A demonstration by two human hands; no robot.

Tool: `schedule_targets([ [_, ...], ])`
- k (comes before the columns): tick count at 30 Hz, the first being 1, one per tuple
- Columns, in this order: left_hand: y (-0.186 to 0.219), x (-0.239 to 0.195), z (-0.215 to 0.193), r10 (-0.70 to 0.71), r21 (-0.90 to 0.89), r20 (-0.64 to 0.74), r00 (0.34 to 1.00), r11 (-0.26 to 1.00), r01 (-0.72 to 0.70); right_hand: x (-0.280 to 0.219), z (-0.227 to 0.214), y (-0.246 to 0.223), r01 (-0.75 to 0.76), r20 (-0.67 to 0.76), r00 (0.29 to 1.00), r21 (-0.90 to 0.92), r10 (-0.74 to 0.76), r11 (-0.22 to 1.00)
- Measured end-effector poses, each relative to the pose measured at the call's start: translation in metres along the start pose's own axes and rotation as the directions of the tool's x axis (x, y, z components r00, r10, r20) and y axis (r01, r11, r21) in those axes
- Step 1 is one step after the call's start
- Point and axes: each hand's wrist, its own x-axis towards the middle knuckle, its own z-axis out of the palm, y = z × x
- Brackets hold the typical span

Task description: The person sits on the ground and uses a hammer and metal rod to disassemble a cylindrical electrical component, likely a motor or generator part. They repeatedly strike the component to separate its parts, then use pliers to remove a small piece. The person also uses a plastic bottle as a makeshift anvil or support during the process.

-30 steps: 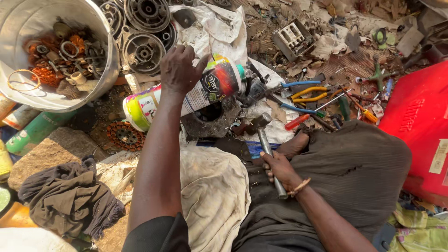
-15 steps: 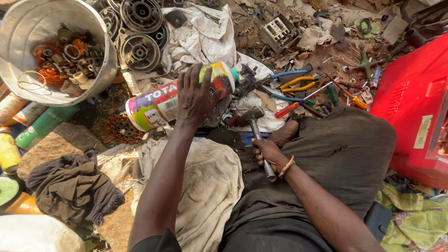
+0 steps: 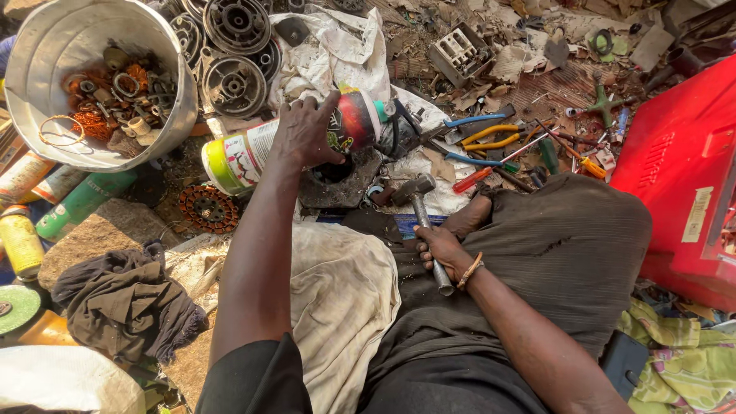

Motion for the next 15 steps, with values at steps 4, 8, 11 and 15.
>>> schedule_targets([
  [4,0.006,0.0,-0.006,0.032,-0.172,0.314,0.949,0.985,0.024,0.001,-0.002,-0.001,-0.029,-0.061,0.998,-0.005,0.029,1.0],
  [8,0.006,-0.02,-0.005,0.141,-0.087,-0.078,0.987,0.985,-0.147,-0.013,0.011,0.005,0.079,-0.06,0.995,-0.092,-0.084,0.993],
  [11,0.017,-0.028,0.003,0.101,-0.034,-0.264,0.959,0.993,-0.114,-0.041,0.022,-0.001,0.257,-0.187,0.926,-0.319,-0.326,0.912],
  [15,0.015,-0.02,0.008,-0.085,-0.028,-0.287,0.954,0.996,0.08,-0.09,0.035,-0.015,0.607,-0.152,0.682,-0.429,-0.716,0.669],
])
